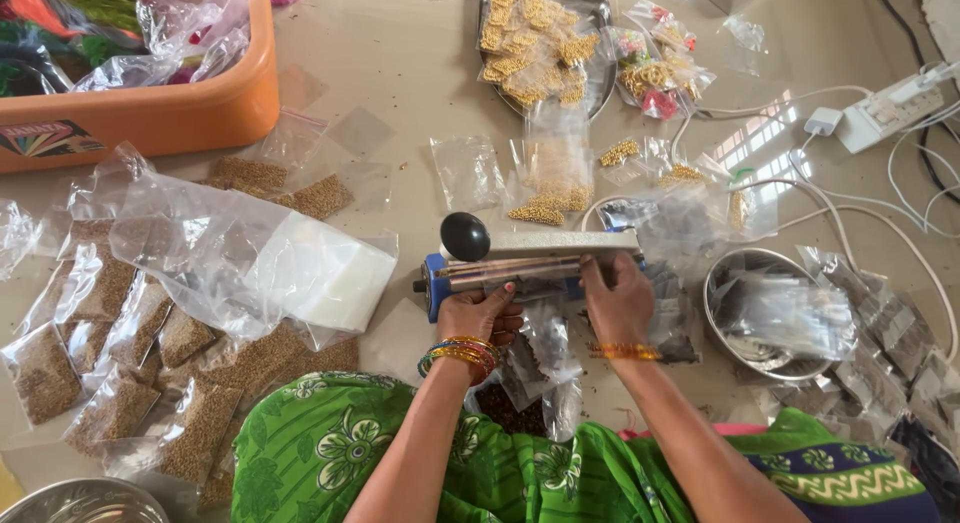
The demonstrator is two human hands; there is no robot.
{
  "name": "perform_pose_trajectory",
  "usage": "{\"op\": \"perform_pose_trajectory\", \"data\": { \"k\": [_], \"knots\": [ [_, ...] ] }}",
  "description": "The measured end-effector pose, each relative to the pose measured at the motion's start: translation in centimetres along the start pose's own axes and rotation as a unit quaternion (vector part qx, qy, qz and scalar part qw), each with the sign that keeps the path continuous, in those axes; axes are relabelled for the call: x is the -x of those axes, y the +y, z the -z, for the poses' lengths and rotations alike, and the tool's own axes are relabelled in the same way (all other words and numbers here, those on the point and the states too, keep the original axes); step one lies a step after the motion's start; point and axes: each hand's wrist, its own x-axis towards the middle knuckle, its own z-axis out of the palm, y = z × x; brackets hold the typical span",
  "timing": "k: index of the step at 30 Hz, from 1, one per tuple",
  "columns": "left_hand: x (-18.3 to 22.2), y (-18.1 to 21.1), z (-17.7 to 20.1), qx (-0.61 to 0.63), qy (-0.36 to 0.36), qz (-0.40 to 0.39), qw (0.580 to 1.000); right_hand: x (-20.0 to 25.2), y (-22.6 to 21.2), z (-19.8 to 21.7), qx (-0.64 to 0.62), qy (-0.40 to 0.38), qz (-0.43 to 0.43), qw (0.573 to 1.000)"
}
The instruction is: The person seals small plastic bags containing seeds or beads using a heat sealer.
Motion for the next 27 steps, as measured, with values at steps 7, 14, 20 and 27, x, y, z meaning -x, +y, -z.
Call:
{"op": "perform_pose_trajectory", "data": {
  "k": [7,14,20,27],
  "knots": [
    [-2.7,-1.1,0.2,-0.048,0.024,-0.002,0.999,1.4,-12.9,-4.7,0.047,-0.017,0.508,0.86],
    [-4.9,-2.5,2.6,0.112,-0.006,0.016,0.994,1.3,-18.2,-13.6,0.391,-0.273,0.371,0.797],
    [-4.7,-4.4,2.3,0.24,-0.046,0.053,0.968,2.0,-17.8,-13.4,0.415,-0.298,0.32,0.797],
    [-3.2,-2.8,1.3,0.36,-0.079,0.105,0.924,2.5,-18.6,-12.0,0.355,-0.299,0.322,0.825]
  ]
}}
